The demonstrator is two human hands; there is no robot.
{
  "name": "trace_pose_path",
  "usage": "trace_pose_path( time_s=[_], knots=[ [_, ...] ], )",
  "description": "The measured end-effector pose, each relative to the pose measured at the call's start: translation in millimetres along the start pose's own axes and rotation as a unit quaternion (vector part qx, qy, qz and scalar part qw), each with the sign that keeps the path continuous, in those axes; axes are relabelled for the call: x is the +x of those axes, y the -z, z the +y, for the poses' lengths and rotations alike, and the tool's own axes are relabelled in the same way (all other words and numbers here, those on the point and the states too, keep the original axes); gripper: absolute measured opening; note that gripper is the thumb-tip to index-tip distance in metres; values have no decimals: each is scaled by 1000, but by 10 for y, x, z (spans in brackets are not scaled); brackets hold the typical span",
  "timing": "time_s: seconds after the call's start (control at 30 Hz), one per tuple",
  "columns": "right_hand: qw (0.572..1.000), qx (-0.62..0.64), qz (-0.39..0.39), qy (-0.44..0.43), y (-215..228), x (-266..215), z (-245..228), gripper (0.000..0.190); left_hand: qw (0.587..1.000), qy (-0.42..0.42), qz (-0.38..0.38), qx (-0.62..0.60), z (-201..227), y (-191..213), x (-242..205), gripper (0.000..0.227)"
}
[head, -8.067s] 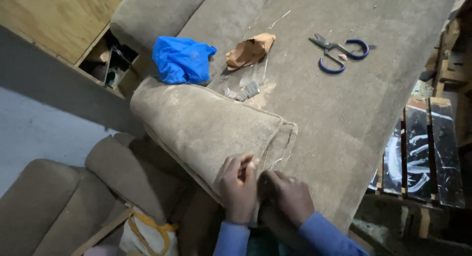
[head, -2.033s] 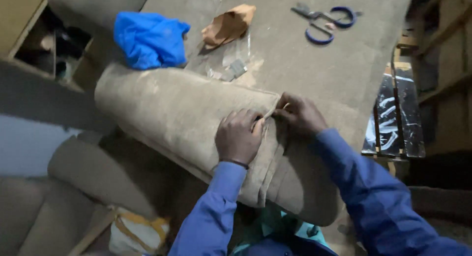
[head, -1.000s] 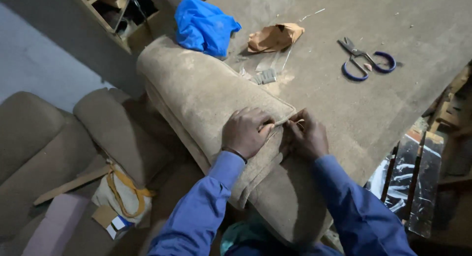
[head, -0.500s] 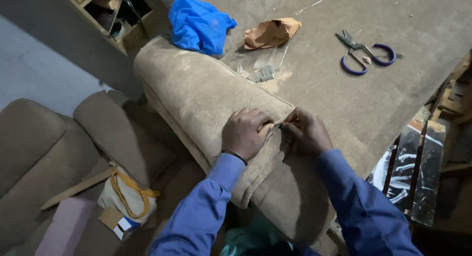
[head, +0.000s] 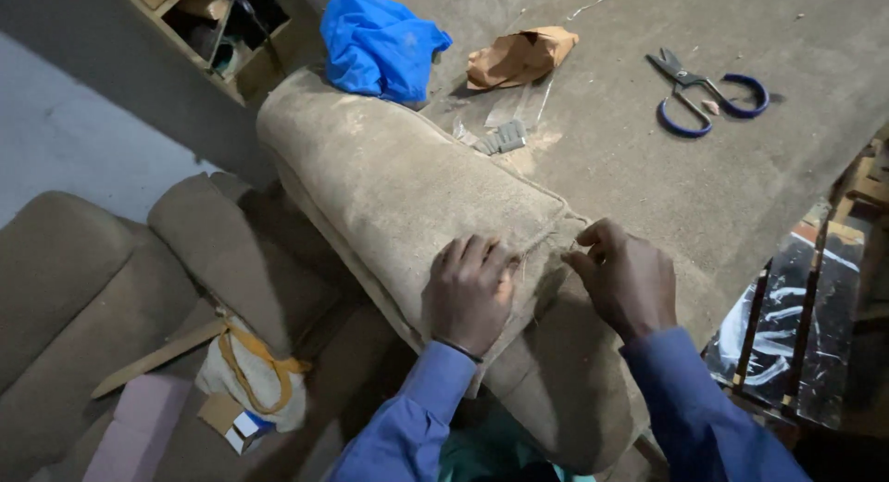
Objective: Hand-sewing the fabric seam of a couch armrest using a needle and thread
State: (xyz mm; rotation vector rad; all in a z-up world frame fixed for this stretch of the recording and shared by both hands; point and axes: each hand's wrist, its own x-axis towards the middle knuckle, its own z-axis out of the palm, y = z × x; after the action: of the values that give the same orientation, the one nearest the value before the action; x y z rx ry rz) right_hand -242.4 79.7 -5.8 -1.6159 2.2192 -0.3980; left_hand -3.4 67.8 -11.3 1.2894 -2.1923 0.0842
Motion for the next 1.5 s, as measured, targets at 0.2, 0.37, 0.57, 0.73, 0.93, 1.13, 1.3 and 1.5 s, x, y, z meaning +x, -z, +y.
trace_pose_path(
  time_s=[0.2, 0.37, 0.57, 0.73, 0.93, 1.13, 1.3, 1.5],
  knots=[
    [998, 0, 44, 39, -16, 53, -93, 16, 1000, -3, 8, -19, -51, -98, -32, 18],
    [998, 5, 18, 63, -158, 231, -174, 19, 999, -6, -21, -44, -97, -71, -27, 26],
    [999, 29, 8, 39, -313, 304, -109, 26, 996, -18, -53, -69, -164, -65, -62, 36],
    [966, -6, 247, 79, -122, -546, -481, 32, 991, -9, -59, -117, -212, -100, -64, 43],
    [996, 58, 73, -11, -710, -1076, -558, 51, 987, -22, -50, -153, -217, 26, 23, 36],
    [974, 216, 53, -42, -872, -921, -449, 17, 989, -20, -51, -140, -191, 53, 43, 19],
    [885, 409, 36, -218, -32, -934, -316, 27, 993, -48, -104, -25, -88, 122, 29, 44],
    [983, 33, 141, -109, 71, -536, 253, 24, 996, -46, -79, -22, -59, 1, 66, 19]
  ],
)
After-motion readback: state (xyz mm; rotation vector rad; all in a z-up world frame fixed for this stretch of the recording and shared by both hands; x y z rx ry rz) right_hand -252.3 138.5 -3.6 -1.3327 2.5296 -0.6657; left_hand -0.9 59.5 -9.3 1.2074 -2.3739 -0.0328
